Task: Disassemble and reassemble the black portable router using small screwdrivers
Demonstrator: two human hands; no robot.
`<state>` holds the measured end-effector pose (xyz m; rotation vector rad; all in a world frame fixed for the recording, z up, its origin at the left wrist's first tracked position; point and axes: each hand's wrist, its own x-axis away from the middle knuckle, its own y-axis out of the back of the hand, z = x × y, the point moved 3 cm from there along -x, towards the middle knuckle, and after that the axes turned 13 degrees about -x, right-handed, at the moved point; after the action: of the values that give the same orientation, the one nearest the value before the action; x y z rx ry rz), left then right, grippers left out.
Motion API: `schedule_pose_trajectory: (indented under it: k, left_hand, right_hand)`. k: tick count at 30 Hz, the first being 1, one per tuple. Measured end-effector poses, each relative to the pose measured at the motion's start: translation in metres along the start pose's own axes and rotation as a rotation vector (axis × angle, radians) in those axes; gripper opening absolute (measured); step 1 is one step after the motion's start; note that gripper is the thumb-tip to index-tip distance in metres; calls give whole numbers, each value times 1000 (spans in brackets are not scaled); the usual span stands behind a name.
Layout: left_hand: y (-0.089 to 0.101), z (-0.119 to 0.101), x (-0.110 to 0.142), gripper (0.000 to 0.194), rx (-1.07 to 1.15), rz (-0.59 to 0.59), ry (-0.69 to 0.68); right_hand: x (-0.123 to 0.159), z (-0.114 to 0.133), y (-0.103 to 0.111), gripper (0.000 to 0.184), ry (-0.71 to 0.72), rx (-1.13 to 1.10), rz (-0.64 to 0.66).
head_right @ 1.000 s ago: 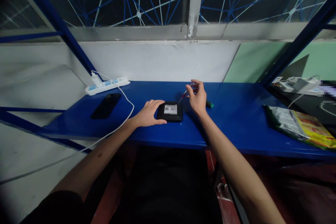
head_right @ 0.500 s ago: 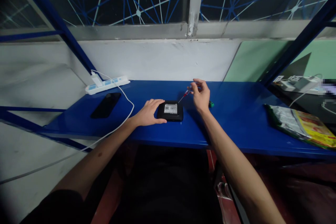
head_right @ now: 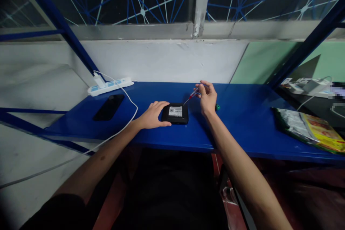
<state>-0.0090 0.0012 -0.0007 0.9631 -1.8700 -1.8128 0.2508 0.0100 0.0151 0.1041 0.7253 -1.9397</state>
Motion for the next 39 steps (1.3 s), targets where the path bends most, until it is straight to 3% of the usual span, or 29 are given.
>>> schedule_pose_trajectory:
  k: [11, 18, 28, 39]
  left_hand:
    - [-1, 1, 0, 94, 13, 12, -4]
    - [-1, 1, 0, 95, 19, 14, -7]
    - [-1, 1, 0, 96, 14, 10, -2]
    - [-2, 2, -1, 95, 17, 5, -8]
  right_hand:
    - [-6, -11, 8, 30, -42, -26, -33]
    - [-8, -14, 7, 37, -143, -104, -28]
    - [-9, -16, 12, 36, -101, -99, -43]
    - [0, -3, -2, 28, -11, 28, 32]
